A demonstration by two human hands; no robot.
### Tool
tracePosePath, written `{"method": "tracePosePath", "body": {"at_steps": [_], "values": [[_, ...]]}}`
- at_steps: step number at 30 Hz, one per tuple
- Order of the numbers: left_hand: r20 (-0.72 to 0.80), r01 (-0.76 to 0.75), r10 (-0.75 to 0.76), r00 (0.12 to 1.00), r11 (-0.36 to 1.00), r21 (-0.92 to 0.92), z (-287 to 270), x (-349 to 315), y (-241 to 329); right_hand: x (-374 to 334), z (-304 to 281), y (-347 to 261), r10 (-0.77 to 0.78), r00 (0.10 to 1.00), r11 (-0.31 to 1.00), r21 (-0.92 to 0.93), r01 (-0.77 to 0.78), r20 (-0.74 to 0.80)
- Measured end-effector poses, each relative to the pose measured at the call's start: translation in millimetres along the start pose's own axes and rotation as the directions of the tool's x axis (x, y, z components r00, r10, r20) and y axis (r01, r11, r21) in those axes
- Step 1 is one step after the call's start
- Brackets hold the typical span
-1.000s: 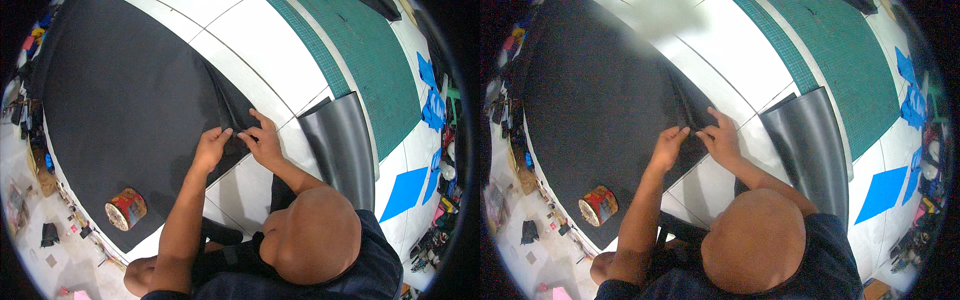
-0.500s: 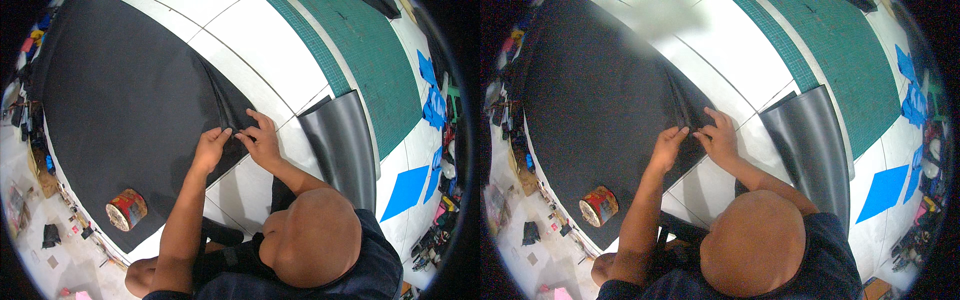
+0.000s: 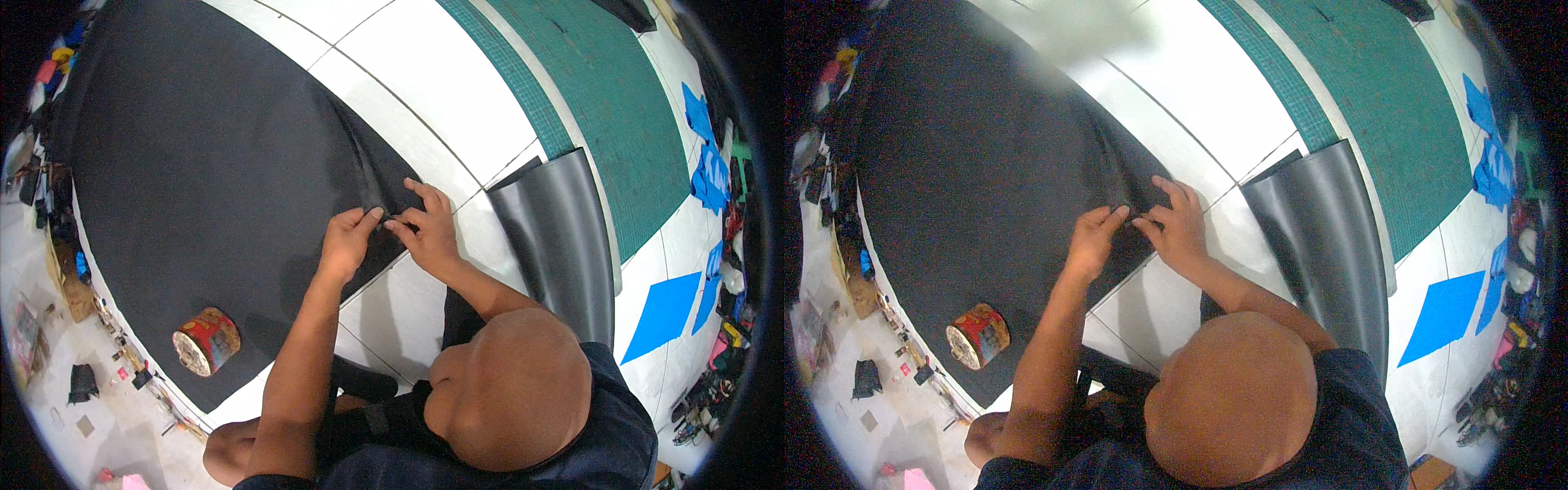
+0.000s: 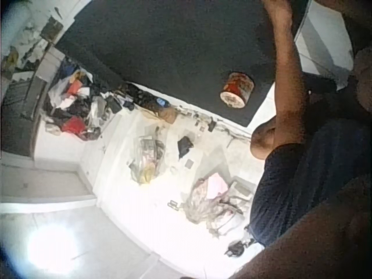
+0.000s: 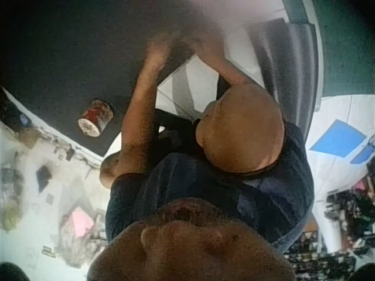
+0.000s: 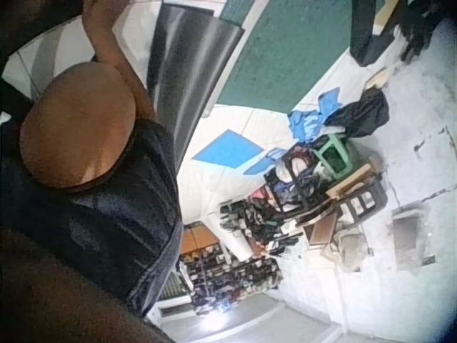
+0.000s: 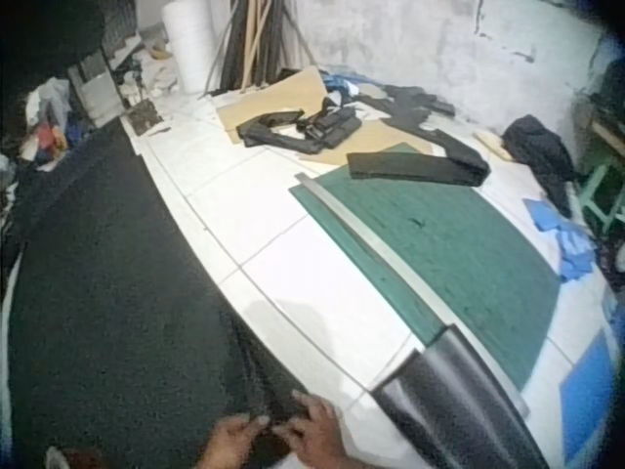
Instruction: The person cuts a large piece of black fabric using shears, then folds the cut section and smooths it on the floor.
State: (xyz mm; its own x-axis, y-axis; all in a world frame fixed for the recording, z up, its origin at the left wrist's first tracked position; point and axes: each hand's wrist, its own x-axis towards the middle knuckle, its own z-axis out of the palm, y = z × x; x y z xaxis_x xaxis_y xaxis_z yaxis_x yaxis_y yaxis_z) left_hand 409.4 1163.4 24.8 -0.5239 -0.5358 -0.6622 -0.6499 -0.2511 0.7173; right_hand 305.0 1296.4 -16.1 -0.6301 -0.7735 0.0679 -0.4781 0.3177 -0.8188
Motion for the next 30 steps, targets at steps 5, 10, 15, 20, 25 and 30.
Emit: {"method": "tracePosePath", "body": {"at_steps": [5, 10, 15, 20, 25, 30], "values": [[-0.029, -0.060, 0.055, 0.998, 0.976, -0.211, 6, 0, -3, -4, 1, 10, 0.045, 0.998, 0.996, 0.073, -0.043, -0.033], [-0.048, -0.088, 0.080, 0.996, 0.979, -0.183, -4, 8, -12, 6, -4, 19, 0.277, 0.960, 0.909, 0.336, -0.247, -0.041], [0.052, -0.182, 0.180, 0.982, 0.982, 0.055, 19, 6, 11, 24, -19, 42, 0.460, 0.887, 0.751, 0.553, -0.361, -0.045], [0.039, -0.232, 0.230, 0.973, 0.945, 0.229, 15, -7, 22, 27, -60, 3, 0.520, 0.851, 0.752, 0.432, -0.498, 0.075], [-0.066, -0.322, 0.341, 0.938, 0.924, 0.206, -35, -66, 97, 26, -150, -66, 0.441, 0.863, 0.887, 0.027, -0.461, 0.247], [-0.057, 0.057, -0.040, 0.998, 0.942, 0.330, -134, -179, 184, -31, -277, -108, 0.515, 0.788, 0.857, -0.215, -0.468, 0.338]]}}
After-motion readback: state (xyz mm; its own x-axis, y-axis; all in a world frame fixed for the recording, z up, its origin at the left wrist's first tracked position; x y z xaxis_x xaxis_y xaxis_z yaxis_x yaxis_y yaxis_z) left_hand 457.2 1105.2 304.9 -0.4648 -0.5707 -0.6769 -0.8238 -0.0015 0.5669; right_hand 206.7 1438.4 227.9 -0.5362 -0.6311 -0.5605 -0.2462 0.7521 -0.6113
